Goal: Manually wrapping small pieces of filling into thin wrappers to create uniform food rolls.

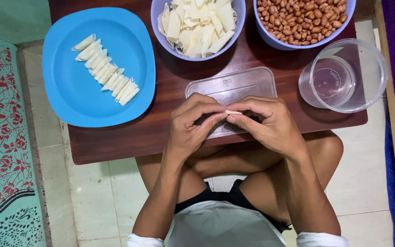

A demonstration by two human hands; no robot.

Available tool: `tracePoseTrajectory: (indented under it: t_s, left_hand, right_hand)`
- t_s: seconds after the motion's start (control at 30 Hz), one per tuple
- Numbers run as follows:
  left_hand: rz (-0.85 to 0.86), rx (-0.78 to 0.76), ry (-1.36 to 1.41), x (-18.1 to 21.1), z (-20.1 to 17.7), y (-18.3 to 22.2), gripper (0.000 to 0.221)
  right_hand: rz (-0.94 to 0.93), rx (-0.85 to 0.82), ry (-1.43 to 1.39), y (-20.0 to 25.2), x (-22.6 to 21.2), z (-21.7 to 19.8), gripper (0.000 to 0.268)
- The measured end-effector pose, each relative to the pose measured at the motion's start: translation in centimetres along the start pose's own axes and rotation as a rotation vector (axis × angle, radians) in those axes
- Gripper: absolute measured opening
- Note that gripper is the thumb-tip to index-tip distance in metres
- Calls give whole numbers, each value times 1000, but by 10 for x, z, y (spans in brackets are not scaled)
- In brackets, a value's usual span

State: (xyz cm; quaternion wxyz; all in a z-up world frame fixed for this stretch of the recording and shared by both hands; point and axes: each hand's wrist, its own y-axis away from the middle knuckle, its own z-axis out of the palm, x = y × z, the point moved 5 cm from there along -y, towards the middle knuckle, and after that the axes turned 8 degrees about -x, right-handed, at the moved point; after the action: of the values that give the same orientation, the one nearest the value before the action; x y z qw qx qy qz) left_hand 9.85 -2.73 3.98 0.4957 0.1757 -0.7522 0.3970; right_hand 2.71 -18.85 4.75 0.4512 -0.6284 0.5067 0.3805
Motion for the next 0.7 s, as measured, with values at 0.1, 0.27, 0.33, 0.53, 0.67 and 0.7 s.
tracePoseTrajectory:
  t_s: [0.1,0.27,0.33,0.53,0.67,0.7]
  left_hand:
    - [3,-11,33,-4,1,1,8]
    - [-20,8,46,-1,-1,1,9]
    - [-29,14,42,0,-1,0,9]
    - [-30,-1,54,1,-1,0,8]
    - [-37,53,35,-2,-7,2,8]
    - [-36,69,38,-1,-8,3,9]
  right_hand:
    - [-14,30,13,0,-2,0,12]
    - [-38,82,45,2,-3,0,10]
    - [-47,100,47,3,-3,-1,9]
    - [-65,121,66,4,-7,-1,8]
    - [-72,159,44,4,-7,-3,7]
    - [-75,164,37,4,-7,-3,7]
